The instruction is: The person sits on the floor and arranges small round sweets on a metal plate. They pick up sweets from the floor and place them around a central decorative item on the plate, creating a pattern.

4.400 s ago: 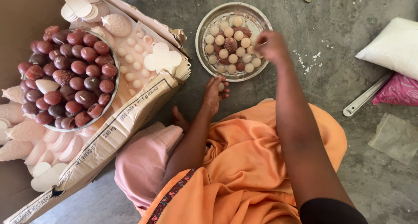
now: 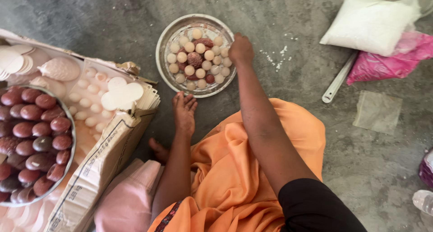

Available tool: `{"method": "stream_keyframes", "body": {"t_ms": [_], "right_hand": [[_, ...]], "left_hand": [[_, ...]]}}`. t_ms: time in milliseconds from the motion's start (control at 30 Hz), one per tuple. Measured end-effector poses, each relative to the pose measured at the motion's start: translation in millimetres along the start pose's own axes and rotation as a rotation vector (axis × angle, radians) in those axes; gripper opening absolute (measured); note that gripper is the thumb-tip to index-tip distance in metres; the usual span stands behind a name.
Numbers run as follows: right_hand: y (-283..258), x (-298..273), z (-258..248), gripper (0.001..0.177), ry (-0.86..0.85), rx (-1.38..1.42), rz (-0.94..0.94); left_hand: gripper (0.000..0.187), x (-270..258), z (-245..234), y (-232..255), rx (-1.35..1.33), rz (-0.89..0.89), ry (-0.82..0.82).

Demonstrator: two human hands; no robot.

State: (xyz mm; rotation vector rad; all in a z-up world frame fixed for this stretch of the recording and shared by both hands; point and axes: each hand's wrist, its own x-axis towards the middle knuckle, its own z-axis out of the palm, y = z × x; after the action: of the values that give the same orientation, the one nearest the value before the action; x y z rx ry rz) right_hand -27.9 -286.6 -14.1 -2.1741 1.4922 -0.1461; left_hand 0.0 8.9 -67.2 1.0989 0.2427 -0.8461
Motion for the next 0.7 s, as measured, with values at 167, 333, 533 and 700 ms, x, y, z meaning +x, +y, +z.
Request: {"method": "stream_keyframes", "body": {"t_ms": [167, 333, 533, 700], "right_hand": [[-4.0, -3.4, -10.2, 0.036, -0.085, -0.029, 0.062], [-5.5, 1.2, -7.0, 0.039, -0.141, -0.032, 0.089], [1.3, 5.1, -3.1, 0.041, -0.12, -0.056, 0.045], [-11.5, -10.6, 5.4, 0.04, 0.121, -0.03, -0.189]], "left_hand": [[0.048, -8.1, 7.9, 8.6, -0.066, 0.044, -0.012], [0.045, -10.2, 8.7, 12.8, -0.121, 0.094, 0.011], [0.045, 1.4, 4.5, 1.9, -0.169, 0.139, 0.032], [0.047, 7.3, 2.9, -6.1, -0.164, 0.122, 0.034]]}}
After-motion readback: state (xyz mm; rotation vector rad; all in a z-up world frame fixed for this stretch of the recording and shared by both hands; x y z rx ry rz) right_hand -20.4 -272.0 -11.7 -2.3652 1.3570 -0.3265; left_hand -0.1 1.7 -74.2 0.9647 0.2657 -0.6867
